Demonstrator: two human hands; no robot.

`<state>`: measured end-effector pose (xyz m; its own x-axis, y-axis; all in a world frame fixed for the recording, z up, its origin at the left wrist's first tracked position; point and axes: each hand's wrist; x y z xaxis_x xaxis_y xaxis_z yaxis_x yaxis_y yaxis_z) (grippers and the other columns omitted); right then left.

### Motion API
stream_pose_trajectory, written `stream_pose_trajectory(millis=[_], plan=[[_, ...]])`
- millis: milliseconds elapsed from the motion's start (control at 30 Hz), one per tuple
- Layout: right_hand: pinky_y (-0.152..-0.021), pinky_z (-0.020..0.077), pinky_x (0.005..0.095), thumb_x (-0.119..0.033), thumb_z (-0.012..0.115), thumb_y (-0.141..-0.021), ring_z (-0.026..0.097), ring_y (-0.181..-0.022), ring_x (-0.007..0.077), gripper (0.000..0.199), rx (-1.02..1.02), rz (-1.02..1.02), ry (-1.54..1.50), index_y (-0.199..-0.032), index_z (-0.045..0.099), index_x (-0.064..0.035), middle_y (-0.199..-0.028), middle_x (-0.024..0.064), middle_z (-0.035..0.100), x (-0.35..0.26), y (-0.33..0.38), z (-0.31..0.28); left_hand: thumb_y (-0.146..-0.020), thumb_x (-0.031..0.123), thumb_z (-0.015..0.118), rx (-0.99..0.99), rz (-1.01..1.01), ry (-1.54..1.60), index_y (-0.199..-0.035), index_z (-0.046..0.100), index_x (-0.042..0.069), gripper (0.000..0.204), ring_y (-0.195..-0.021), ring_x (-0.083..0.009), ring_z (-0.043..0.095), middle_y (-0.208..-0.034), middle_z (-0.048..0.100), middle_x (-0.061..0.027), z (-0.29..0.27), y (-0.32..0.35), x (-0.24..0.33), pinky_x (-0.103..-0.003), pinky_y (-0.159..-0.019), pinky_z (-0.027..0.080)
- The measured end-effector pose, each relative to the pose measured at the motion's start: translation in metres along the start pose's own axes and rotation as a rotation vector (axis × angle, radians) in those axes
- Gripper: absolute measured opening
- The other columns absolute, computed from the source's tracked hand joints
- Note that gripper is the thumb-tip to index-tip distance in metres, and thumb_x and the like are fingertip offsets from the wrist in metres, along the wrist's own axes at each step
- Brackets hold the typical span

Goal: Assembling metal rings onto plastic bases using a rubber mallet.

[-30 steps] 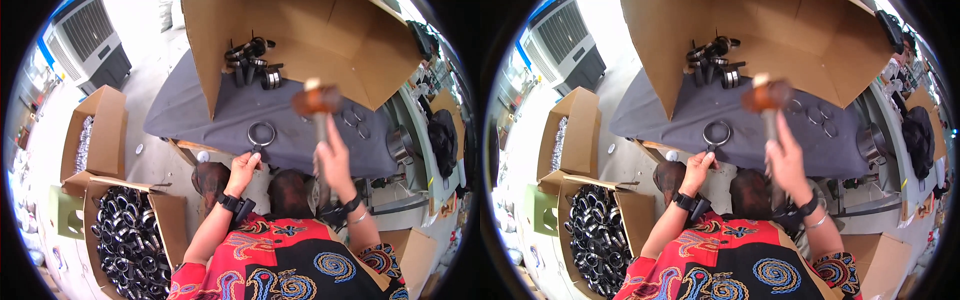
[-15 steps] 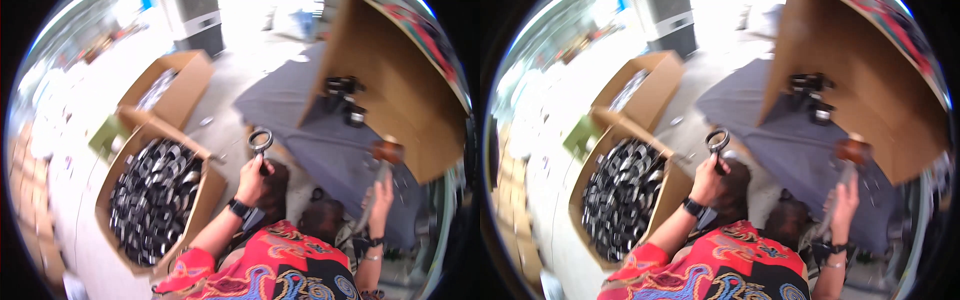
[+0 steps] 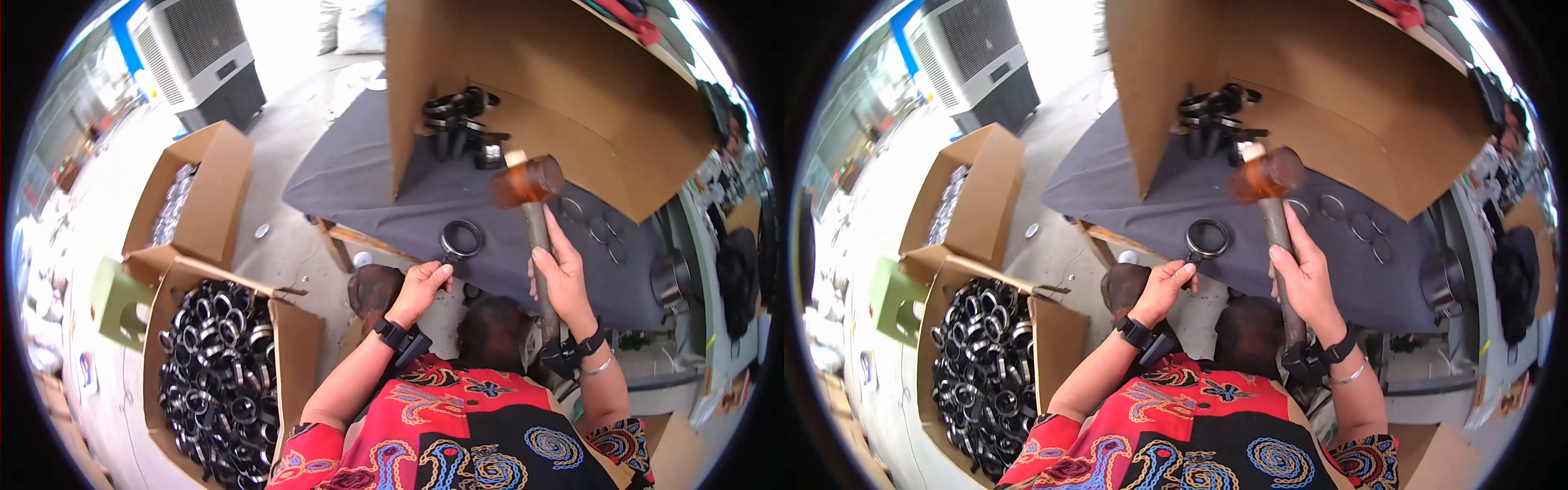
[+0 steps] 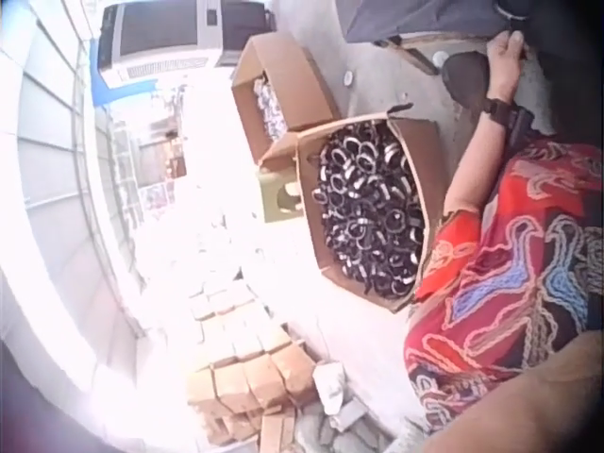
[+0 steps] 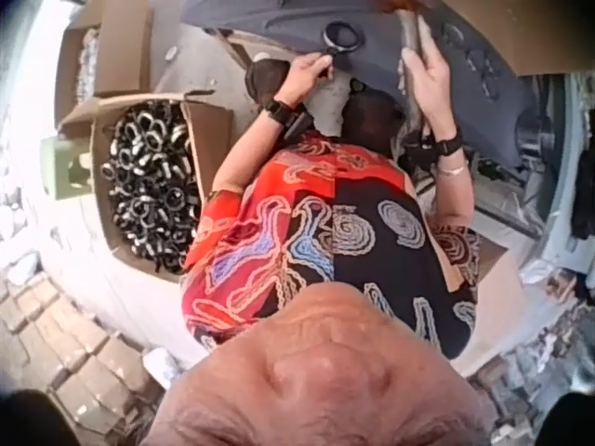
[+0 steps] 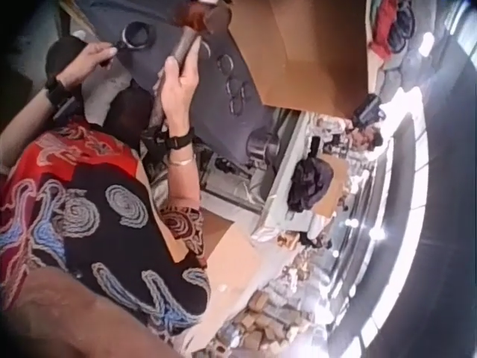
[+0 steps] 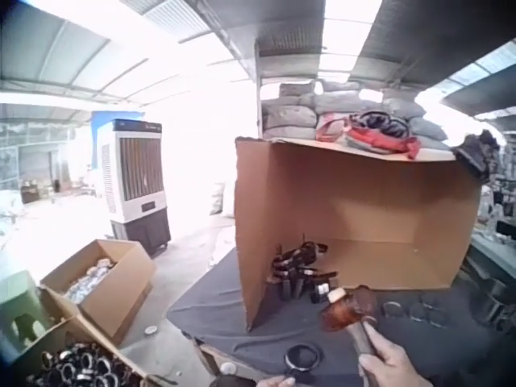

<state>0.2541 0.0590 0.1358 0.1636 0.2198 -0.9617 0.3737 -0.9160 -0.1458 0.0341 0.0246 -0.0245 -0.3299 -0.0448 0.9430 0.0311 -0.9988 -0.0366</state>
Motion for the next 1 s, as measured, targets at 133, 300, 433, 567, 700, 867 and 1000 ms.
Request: stream_pose_trajectory(millis=[133, 300, 433, 567, 700, 867, 1000], plan=[[-0.048, 0.0444, 0.0212, -0.017, 0.050, -0.096, 0.047, -0.052, 0.0054, 0.059, 0.047, -0.164, 0.100, -0.149, 0.027, -0.0143, -0.070, -0.0005, 0.050, -0.027, -0.008, -0.014, -0.096, 0.027, 0.056, -0.004, -0.037, 0.007, -0.078, 0.063, 0.004, 0.029, -0.069, -0.0123, 0.056, -0.070, 0.062, -0.0021, 0.002, -0.017, -0.016, -0.028, -0.072, 0.044], [-0.050, 0.0429, 0.0197, -0.012, 0.051, -0.095, 0.045, -0.055, 0.0044, 0.059, 0.083, -0.269, 0.164, -0.149, 0.028, -0.0183, -0.076, -0.0004, 0.051, -0.014, -0.030, 0.009, -0.096, 0.027, 0.056, -0.013, -0.054, -0.019, -0.078, 0.063, 0.004, 0.030, -0.069, -0.0123, 0.056, -0.069, 0.062, -0.0025, 0.000, -0.017, -0.013, -0.028, -0.072, 0.044], [-0.047, 0.0469, 0.0238, -0.013, 0.052, -0.095, 0.047, -0.052, 0.0067, 0.060, -0.126, 0.233, 0.107, -0.149, 0.028, -0.0207, -0.079, 0.0001, 0.052, 0.043, -0.039, 0.018, -0.095, 0.027, 0.056, -0.026, -0.070, -0.008, -0.077, 0.063, 0.003, 0.031, -0.068, -0.0121, 0.056, -0.069, 0.062, -0.0026, 0.007, -0.015, -0.011, -0.028, -0.071, 0.045], [-0.043, 0.0473, 0.0238, -0.014, 0.050, -0.094, 0.049, -0.049, 0.0071, 0.060, 0.009, 0.171, 0.036, -0.149, 0.027, -0.0201, -0.071, 0.0010, 0.051, 0.019, -0.032, 0.004, -0.095, 0.026, 0.056, 0.000, -0.059, -0.024, -0.077, 0.063, 0.003, 0.030, -0.068, -0.0120, 0.056, -0.069, 0.062, -0.0026, 0.004, -0.017, -0.013, -0.028, -0.071, 0.045], [-0.046, 0.0460, 0.0218, -0.011, 0.048, -0.094, 0.048, -0.051, 0.0062, 0.061, 0.161, -0.065, 0.060, -0.150, 0.025, -0.0174, -0.071, 0.0003, 0.051, 0.009, -0.008, -0.005, -0.096, 0.025, 0.056, 0.001, -0.031, -0.006, -0.076, 0.062, 0.003, 0.030, -0.068, -0.0105, 0.056, -0.068, 0.061, -0.0018, 0.004, -0.016, -0.014, -0.027, -0.069, 0.045], [-0.050, 0.0466, 0.0233, -0.004, 0.050, -0.092, 0.049, -0.053, 0.0057, 0.063, -0.068, 0.259, 0.026, -0.149, 0.029, -0.0196, -0.072, -0.0020, 0.051, 0.060, 0.035, 0.022, -0.096, 0.023, 0.056, 0.067, -0.024, 0.013, -0.075, 0.062, 0.004, 0.029, -0.067, -0.0086, 0.055, -0.068, 0.061, -0.0006, -0.001, -0.009, -0.014, -0.026, -0.068, 0.045], [-0.046, 0.0449, 0.0223, -0.005, 0.050, -0.091, 0.049, -0.052, 0.0061, 0.060, 0.063, 0.157, 0.022, -0.147, 0.033, -0.0180, -0.070, -0.0017, 0.051, 0.068, 0.024, -0.006, -0.096, 0.023, 0.055, 0.239, 0.060, 0.189, -0.079, 0.063, 0.005, 0.026, -0.069, -0.0113, 0.057, -0.071, 0.063, -0.0026, -0.006, 0.004, 0.000, -0.027, -0.068, 0.046]])
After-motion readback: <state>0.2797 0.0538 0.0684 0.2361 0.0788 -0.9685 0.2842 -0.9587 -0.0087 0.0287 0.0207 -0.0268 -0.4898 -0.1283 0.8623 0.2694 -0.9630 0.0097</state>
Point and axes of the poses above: each hand's wrist, its own y-axis away from the middle knuckle, its own z-axis out of the palm, x = y × z
